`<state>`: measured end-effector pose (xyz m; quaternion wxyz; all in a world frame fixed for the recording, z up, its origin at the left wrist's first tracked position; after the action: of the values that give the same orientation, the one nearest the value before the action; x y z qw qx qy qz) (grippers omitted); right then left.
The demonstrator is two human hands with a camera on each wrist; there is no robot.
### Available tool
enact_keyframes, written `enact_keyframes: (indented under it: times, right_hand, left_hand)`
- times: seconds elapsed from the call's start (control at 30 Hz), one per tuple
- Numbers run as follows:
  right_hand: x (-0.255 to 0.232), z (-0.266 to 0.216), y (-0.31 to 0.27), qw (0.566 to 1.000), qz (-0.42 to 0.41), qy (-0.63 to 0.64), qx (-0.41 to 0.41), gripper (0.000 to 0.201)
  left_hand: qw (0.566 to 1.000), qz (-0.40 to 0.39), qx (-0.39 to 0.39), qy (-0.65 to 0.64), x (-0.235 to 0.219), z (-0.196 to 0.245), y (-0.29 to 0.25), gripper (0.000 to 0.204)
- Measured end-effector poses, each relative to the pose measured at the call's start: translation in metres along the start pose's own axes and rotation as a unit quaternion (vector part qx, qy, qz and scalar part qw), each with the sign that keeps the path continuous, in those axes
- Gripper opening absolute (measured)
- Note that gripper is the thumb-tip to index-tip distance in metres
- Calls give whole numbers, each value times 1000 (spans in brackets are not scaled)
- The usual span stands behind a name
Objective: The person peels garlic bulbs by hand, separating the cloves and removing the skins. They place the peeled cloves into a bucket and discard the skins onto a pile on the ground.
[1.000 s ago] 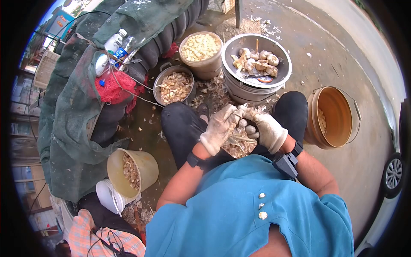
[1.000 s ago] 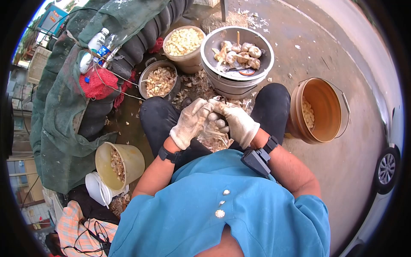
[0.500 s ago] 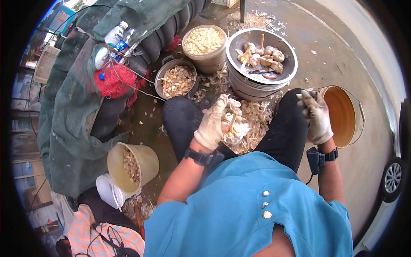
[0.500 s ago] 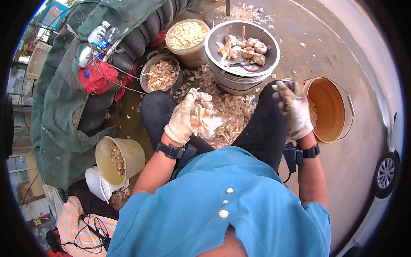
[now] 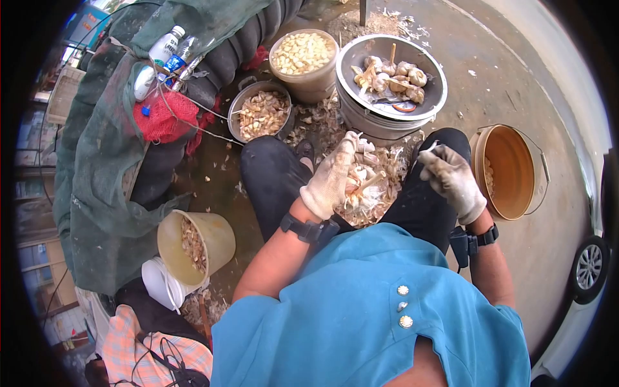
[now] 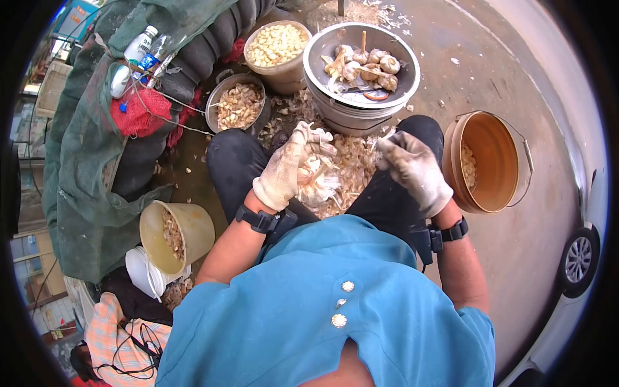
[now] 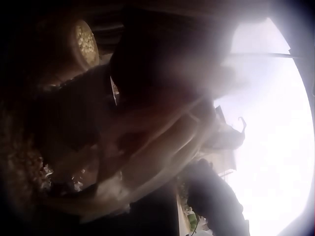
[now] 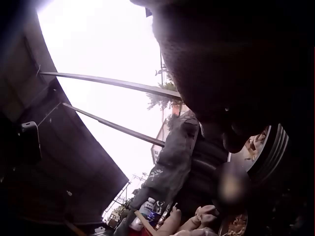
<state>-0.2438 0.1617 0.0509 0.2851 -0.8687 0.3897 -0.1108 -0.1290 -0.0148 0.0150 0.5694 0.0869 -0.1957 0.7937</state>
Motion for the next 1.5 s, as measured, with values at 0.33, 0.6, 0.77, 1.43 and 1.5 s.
enact_keyframes:
  times: [0.33,0.6,0.77,1.43,1.5]
  right_hand:
    - [113,22,14,965,-220,-79,-116,51]
    - [110,38,20,946,-269,179,-24,50]
    - [102,16,7,952,-240,191,-6,40]
    - [65,37,46,993,-103,4,53,36]
    - [68,37,53,993,-107,-15,43,36]
  left_hand:
    - [997,-30,-19,65,-3,-2,-4,61]
    - [988,-55,83,116,-5,6,-3,55]
    - [947,-70,168,264,2,32,-16,49]
    - [986,143,14,87,-58,-36,-11,32]
    - [982,145,18,117,-60,-35,-6,35]
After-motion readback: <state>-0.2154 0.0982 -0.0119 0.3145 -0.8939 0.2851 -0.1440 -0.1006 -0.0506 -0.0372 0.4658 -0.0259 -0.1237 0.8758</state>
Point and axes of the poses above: each hand's wrist, its own y-axis towards the middle knuckle, its own x-axis out of the palm, z = x × y, the point moved 8 cm from there along y, towards the middle knuckle, and after that the axes turned 2 degrees about x, right-handed, at the moved point
